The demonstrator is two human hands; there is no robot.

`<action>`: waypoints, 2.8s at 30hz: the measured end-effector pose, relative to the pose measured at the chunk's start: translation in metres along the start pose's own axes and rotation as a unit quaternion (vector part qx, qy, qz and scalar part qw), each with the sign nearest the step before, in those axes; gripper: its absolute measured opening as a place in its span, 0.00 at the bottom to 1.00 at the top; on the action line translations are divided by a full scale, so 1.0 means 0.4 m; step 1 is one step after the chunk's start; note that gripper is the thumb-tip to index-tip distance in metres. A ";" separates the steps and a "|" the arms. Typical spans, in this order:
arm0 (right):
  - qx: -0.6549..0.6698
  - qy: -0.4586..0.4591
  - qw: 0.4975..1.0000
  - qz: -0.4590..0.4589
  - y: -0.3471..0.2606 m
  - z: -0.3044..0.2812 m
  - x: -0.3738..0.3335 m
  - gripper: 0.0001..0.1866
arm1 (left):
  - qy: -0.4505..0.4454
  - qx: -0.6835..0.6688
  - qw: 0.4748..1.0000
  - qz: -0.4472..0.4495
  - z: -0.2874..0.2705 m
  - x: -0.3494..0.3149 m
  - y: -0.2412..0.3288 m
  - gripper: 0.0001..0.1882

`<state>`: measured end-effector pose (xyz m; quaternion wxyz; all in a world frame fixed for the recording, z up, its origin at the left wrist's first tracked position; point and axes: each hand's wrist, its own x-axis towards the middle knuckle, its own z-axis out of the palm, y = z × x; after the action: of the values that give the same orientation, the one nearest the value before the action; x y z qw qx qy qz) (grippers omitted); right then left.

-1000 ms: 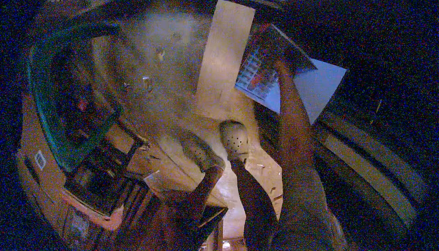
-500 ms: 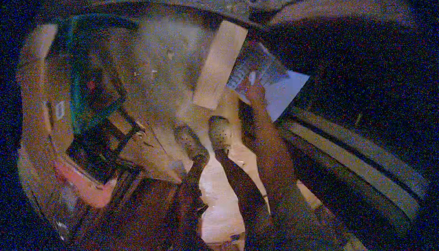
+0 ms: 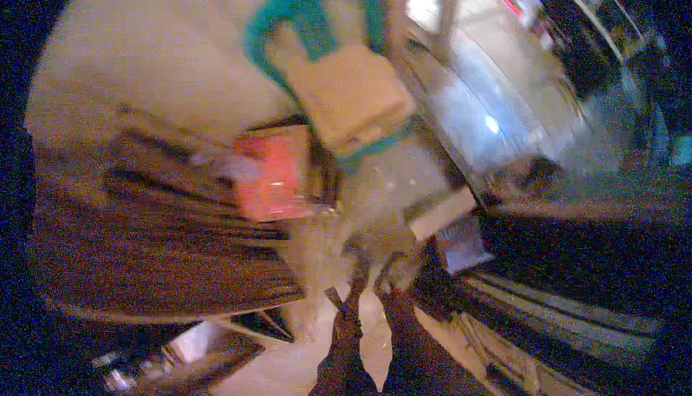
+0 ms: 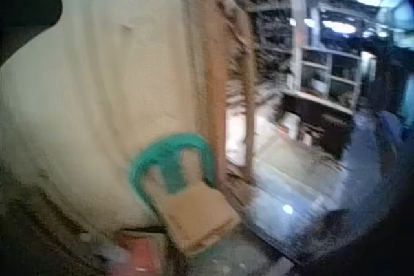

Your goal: The person applies a liquid substance from a small bottle into cracks on a large wooden door and spreads it with a putty knife.

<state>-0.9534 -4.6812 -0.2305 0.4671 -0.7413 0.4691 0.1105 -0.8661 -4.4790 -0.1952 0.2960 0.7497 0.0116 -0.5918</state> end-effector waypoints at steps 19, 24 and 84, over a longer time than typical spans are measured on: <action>-0.472 -0.362 0.719 -0.360 -0.439 0.496 -0.722 0.26 | 0.347 -0.284 0.892 -0.057 0.179 -0.769 -1.267 0.27; -0.585 -0.316 0.648 -0.372 -0.478 0.630 -0.843 0.28 | 0.579 -0.480 0.620 -0.223 0.231 -1.150 -1.592 0.25; -0.295 -0.699 0.349 -0.550 -1.525 4.113 -3.201 0.34 | 0.410 -0.745 0.516 0.105 -2.170 -2.192 -3.873 0.20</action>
<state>-0.7001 -2.5378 0.0127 0.3326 -0.5773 -0.6032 0.4385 -0.9340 -2.5127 0.0306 0.7682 0.4106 0.4894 0.0420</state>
